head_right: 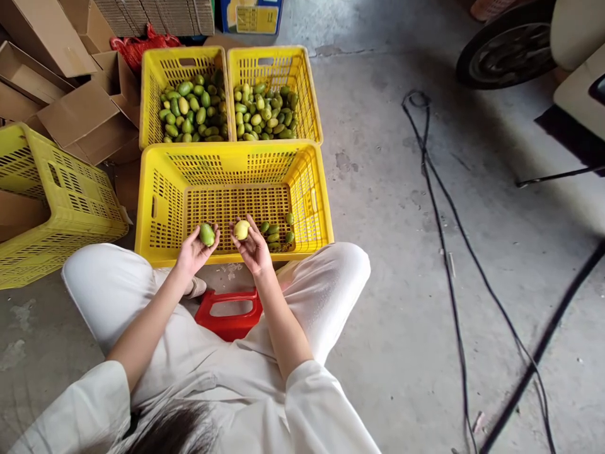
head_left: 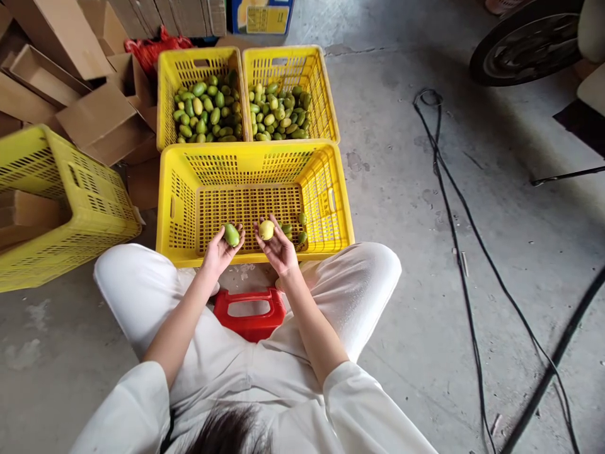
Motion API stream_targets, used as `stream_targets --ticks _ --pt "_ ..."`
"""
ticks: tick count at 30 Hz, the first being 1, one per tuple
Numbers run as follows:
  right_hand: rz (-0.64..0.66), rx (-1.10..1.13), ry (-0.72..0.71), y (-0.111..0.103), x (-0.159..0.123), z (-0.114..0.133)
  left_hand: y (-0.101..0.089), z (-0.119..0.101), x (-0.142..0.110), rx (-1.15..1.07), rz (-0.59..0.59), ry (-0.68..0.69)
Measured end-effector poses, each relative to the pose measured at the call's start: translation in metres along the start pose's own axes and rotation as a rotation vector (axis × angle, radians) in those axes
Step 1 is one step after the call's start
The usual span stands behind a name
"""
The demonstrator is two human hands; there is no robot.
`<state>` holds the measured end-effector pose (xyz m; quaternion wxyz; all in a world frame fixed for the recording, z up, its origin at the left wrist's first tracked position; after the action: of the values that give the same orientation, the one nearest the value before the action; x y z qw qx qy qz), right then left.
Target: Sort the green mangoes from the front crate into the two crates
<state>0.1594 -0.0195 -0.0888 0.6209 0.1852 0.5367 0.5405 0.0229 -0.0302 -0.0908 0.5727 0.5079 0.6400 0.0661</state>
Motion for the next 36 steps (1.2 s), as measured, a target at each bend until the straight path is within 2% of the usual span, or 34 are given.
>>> stream_targets --ticks 2,4,6,9,12,16,19,21,24,27,29,32,36 --pt "0.036 0.051 -0.067 0.007 -0.003 0.01 0.002 -0.005 -0.001 -0.005 0.038 0.025" --pt "0.064 0.097 -0.081 0.01 -0.003 0.012 0.006 -0.002 -0.001 0.019 0.09 -0.006" --pt "0.088 0.092 -0.019 0.009 -0.001 0.004 0.006 0.006 0.001 0.079 0.099 -0.067" --pt "0.082 -0.016 0.147 0.001 0.003 -0.019 -0.002 0.019 0.005 0.172 0.038 -0.155" --pt "0.046 -0.065 0.222 -0.006 0.005 -0.03 -0.006 0.023 0.007 0.137 0.001 -0.175" --pt "0.061 -0.009 0.133 0.004 0.003 -0.015 -0.001 0.011 0.003 0.036 0.022 -0.096" --pt "0.108 0.053 0.015 0.015 -0.001 0.005 0.004 0.0 0.0 0.011 0.038 -0.015" --pt "0.123 0.099 -0.008 0.016 -0.002 0.009 0.005 -0.004 0.0 0.011 0.058 0.011" --pt "0.081 0.069 0.124 0.004 0.002 -0.01 -0.001 -0.001 0.004 0.034 0.036 -0.024" --pt "-0.056 -0.052 0.304 -0.02 0.004 -0.038 -0.018 0.008 0.009 0.056 -0.073 -0.125" --pt "-0.123 -0.068 0.335 -0.029 0.004 -0.045 -0.024 0.012 0.009 0.053 -0.118 -0.168" --pt "-0.061 -0.019 0.24 -0.017 0.005 -0.034 -0.019 0.01 0.009 0.022 -0.098 -0.12" --pt "0.104 0.021 0.017 0.012 -0.002 0.002 -0.004 -0.001 0.007 -0.009 0.003 0.005"
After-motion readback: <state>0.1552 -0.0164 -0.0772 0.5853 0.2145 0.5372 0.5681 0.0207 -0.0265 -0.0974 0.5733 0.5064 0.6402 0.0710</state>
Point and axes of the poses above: each hand's wrist, its own x-axis towards the middle knuckle, its own y-axis out of the palm, z = x × y, the point moved 9 cm from there along x, towards the middle knuckle, and after that the axes turned 4 degrees about -y, right-handed, at the moved point
